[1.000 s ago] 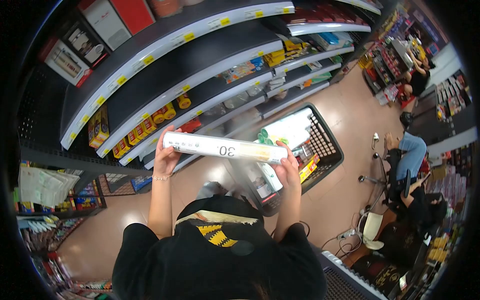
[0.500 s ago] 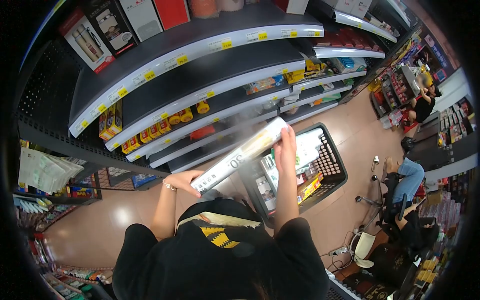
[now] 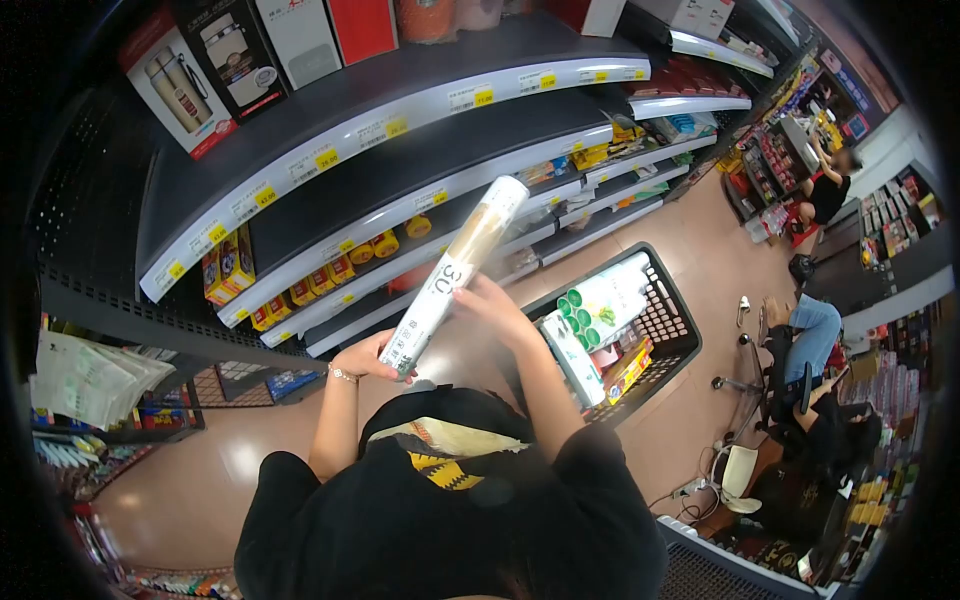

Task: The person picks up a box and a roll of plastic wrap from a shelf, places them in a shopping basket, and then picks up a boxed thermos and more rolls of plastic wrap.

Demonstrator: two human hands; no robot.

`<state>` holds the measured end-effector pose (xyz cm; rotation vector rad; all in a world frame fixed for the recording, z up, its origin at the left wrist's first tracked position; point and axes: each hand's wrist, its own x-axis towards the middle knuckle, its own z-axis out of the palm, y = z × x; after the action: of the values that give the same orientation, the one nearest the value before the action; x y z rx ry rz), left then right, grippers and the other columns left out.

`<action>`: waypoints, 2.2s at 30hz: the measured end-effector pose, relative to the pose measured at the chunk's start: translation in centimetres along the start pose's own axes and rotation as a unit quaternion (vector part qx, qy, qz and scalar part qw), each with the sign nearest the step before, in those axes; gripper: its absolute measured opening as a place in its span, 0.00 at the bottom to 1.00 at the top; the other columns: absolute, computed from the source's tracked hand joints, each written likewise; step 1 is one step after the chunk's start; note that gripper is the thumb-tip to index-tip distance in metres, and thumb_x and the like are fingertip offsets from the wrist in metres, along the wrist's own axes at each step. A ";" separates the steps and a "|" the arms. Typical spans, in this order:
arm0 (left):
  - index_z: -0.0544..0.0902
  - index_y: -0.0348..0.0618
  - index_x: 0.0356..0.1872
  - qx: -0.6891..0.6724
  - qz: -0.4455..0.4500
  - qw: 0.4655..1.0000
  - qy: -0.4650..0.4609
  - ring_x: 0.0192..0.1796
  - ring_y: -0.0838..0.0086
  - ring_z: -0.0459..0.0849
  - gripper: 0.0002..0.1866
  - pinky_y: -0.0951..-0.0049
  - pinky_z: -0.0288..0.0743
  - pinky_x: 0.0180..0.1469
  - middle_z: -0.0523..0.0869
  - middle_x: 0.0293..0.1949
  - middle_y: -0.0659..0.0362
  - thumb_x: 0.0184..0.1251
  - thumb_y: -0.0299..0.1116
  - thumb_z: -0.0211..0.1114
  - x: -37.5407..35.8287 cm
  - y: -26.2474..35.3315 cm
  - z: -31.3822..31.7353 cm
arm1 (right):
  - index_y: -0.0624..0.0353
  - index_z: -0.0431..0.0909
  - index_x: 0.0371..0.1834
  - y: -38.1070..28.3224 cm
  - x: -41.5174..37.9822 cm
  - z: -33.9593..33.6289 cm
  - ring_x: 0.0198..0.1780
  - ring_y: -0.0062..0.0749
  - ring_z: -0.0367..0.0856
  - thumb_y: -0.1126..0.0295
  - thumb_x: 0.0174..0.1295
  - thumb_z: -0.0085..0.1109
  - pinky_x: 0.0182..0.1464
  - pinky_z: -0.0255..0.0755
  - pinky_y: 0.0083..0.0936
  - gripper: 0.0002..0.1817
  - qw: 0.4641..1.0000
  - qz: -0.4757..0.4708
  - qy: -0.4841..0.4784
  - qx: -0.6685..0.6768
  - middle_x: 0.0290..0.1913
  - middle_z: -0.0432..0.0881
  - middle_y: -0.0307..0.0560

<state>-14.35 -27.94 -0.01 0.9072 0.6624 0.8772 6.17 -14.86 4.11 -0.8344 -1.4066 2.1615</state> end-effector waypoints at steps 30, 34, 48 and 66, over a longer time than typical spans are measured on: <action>0.65 0.36 0.48 -0.247 0.145 0.958 0.009 0.38 0.70 0.71 0.33 0.70 0.67 0.44 0.72 0.33 0.56 0.43 0.46 0.64 -0.2 0.4 -2.4 | 0.62 0.54 0.60 3.6 0.3 12.6 0.57 0.42 0.63 0.77 0.40 0.61 0.56 0.60 0.30 0.39 0.886 -0.267 0.114 -0.362 0.56 0.60 0.55; 0.64 0.36 0.51 -0.233 0.140 0.962 0.034 0.43 0.69 0.73 0.32 0.69 0.67 0.48 0.74 0.38 0.55 0.47 0.43 0.64 -0.5 0.0 -2.8 | 0.63 0.52 0.60 4.8 1.2 11.9 0.56 0.41 0.65 0.78 0.41 0.59 0.55 0.61 0.30 0.39 0.888 -0.271 0.117 -0.352 0.55 0.63 0.55; 0.57 0.38 0.59 -0.063 0.087 0.982 0.158 0.58 0.72 0.65 0.34 0.70 0.56 0.60 0.67 0.55 0.55 0.52 0.35 0.63 3.5 3.3 -0.9 | 0.63 0.52 0.60 2.8 3.1 6.5 0.54 0.37 0.67 0.79 0.44 0.53 0.55 0.61 0.29 0.36 0.919 -0.272 0.079 -0.274 0.55 0.64 0.54; 0.55 0.39 0.59 0.150 0.147 0.946 0.249 0.55 0.73 0.69 0.38 0.71 0.61 0.57 0.68 0.52 0.57 0.44 0.23 0.64 4.7 7.5 -0.3 | 0.61 0.57 0.60 -2.0 2.8 4.7 0.46 0.32 0.69 0.79 0.47 0.53 0.48 0.65 0.25 0.32 0.931 -0.259 0.002 -0.256 0.52 0.65 0.50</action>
<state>-14.94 -21.30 5.84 1.0839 1.1396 1.3177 1.02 -15.38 6.72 -0.5383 -1.9636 1.4152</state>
